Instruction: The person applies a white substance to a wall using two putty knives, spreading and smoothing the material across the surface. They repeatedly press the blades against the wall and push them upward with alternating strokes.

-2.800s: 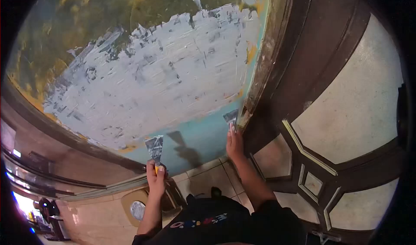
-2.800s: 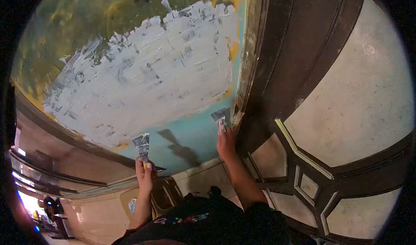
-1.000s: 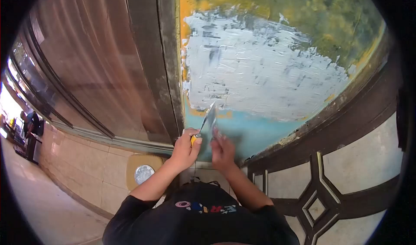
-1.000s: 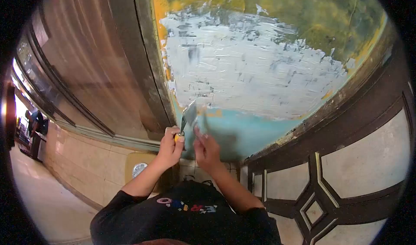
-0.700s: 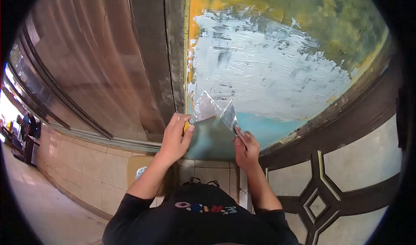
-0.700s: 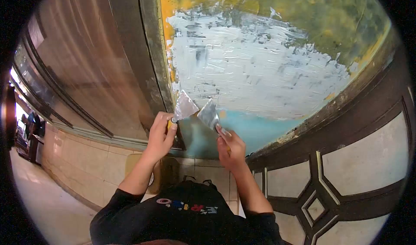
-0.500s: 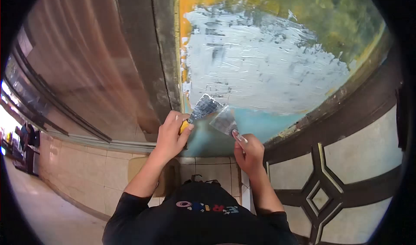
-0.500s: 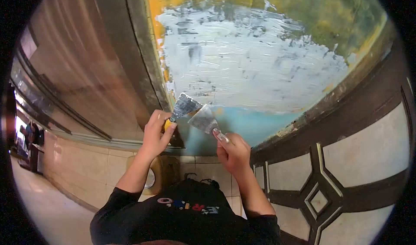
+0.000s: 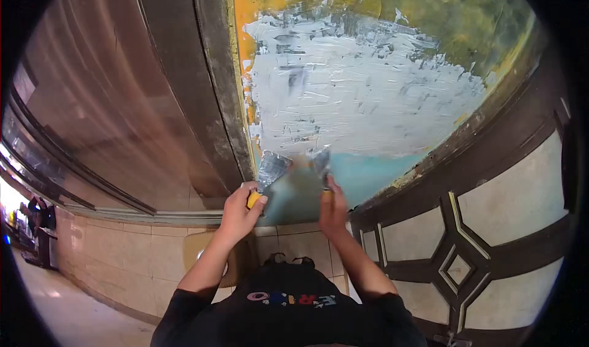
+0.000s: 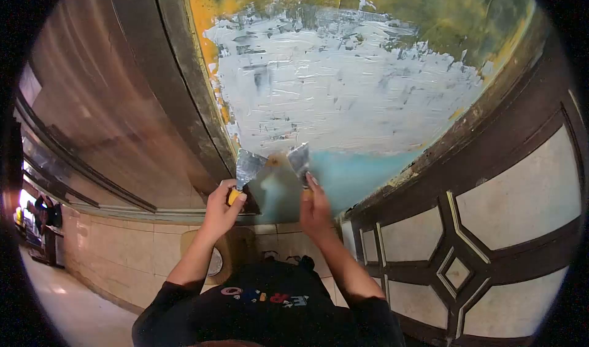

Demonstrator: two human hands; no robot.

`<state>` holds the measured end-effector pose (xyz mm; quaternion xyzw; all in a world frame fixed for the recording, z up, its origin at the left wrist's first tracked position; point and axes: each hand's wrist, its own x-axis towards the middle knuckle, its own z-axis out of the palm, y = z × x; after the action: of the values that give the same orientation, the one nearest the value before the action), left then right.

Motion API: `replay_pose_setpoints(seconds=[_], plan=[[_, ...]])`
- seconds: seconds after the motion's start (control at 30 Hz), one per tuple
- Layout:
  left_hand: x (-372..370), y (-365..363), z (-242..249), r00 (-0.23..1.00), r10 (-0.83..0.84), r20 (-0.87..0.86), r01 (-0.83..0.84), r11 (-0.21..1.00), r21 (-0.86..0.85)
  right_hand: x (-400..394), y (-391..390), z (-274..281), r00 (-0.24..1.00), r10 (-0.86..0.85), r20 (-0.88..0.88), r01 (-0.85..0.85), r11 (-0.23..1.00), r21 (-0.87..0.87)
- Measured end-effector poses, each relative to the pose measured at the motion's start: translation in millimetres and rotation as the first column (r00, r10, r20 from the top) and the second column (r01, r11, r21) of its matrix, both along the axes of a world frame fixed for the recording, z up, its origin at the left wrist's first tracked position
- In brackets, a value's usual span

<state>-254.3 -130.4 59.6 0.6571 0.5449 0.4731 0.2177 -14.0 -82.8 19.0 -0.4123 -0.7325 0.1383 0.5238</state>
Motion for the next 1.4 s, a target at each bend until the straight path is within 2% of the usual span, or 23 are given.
replay_pose_setpoints(seconds=[0.03, 0.07, 0.1, 0.17, 0.2, 0.27, 0.33, 0.37, 0.4, 0.43, 0.5, 0.57, 0.6, 0.63, 0.77, 0.83, 0.9, 1.0, 1.07, 1.17, 1.23, 1.27, 1.4], plan=[[-1, 0, -2, 0.995, 0.004, 0.103, 0.007, 0.994, -0.106, -15, 1, -6, 1.000, -0.007, -0.003, 0.007, 1.000, 0.002], [0, 1, 10, 0.998, 0.003, 0.057, -0.004, 1.000, 0.015, -31, 5, -8, 0.999, 0.000, -0.050, 0.000, 1.000, 0.002], [-2, 5, 25, 0.998, 0.003, 0.058, -0.004, 1.000, 0.016, -44, 9, -8, 0.995, 0.012, -0.096, -0.012, 1.000, -0.003], [-10, 13, 58, 0.987, 0.114, -0.113, -0.081, 0.961, 0.264, -66, 28, 22, 0.998, -0.055, -0.034, 0.062, 0.972, 0.229], [-15, 17, 75, 0.982, 0.136, -0.130, -0.083, 0.933, 0.349, -72, 36, 34, 0.998, -0.057, -0.040, 0.064, 0.974, 0.218], [-21, 26, 109, 0.973, 0.163, -0.160, -0.063, 0.864, 0.499, -78, 47, 52, 0.997, -0.048, 0.065, 0.040, 0.992, 0.121], [-25, 33, 130, 0.965, 0.174, -0.198, -0.024, 0.807, 0.590, -79, 48, 32, 0.989, -0.096, 0.111, 0.083, 0.990, 0.110], [-28, 35, 131, 0.964, 0.175, -0.200, -0.024, 0.806, 0.591, -80, 50, 18, 0.977, -0.138, 0.162, 0.122, 0.987, 0.101], [-32, 36, 133, 0.955, 0.193, -0.224, -0.030, 0.819, 0.573, -81, 51, 2, 0.977, -0.174, 0.125, 0.140, 0.959, 0.246], [-35, 36, 134, 0.945, 0.209, -0.251, -0.037, 0.832, 0.554, -79, 48, -12, 0.977, -0.172, 0.122, 0.138, 0.959, 0.247], [-40, 35, 127, 0.936, 0.223, -0.273, -0.044, 0.842, 0.538, -72, 35, -32, 0.977, -0.106, 0.183, 0.090, 0.991, 0.097], [-47, 36, 117, 0.928, 0.213, -0.306, -0.031, 0.863, 0.505, -64, 34, -39, 0.985, -0.088, 0.149, 0.071, 0.991, 0.115], [-50, 37, 117, 0.926, 0.200, -0.321, -0.017, 0.870, 0.493, -62, 35, -30, 0.987, -0.089, 0.133, 0.063, 0.980, 0.189], [-51, 39, 125, 0.926, 0.198, -0.322, -0.015, 0.870, 0.493, -61, 36, -17, 0.989, -0.090, 0.118, 0.056, 0.964, 0.261], [-54, 42, 196, 0.742, 0.236, -0.627, 0.129, 0.868, 0.480, -64, 55, 39, 0.997, -0.033, 0.077, 0.007, 0.949, 0.315], [-56, 46, 228, 0.657, 0.208, -0.724, 0.203, 0.877, 0.436, -63, 61, 46, 0.985, -0.132, 0.112, 0.097, 0.958, 0.271], [-58, 54, 250, 0.582, 0.177, -0.794, 0.311, 0.853, 0.419, -60, 66, 28, 0.980, -0.148, 0.132, 0.104, 0.950, 0.294], [-56, 52, 263, 0.524, 0.122, -0.843, 0.327, 0.885, 0.331, -53, 51, -3, 0.977, -0.132, 0.169, 0.090, 0.968, 0.236], [-54, 48, 254, 0.532, 0.028, -0.847, 0.352, 0.902, 0.251, -48, 45, -13, 0.975, -0.164, 0.151, 0.113, 0.947, 0.300], [-48, 40, 223, 0.572, -0.076, -0.816, 0.384, 0.905, 0.185, -50, 49, 23, 0.994, -0.104, 0.043, 0.085, 0.942, 0.326], [-45, 37, 205, 0.545, -0.120, -0.830, 0.385, 0.915, 0.120, -54, 59, 43, 0.997, -0.082, 0.015, 0.071, 0.936, 0.345], [-43, 39, 193, 0.595, -0.153, -0.789, 0.404, 0.906, 0.129, -57, 64, 49, 0.999, -0.050, -0.005, 0.049, 0.929, 0.368], [-36, 49, 166, 0.641, -0.161, -0.750, 0.381, 0.916, 0.129, -69, 75, 42, 0.999, -0.034, -0.007, 0.035, 0.941, 0.338]])
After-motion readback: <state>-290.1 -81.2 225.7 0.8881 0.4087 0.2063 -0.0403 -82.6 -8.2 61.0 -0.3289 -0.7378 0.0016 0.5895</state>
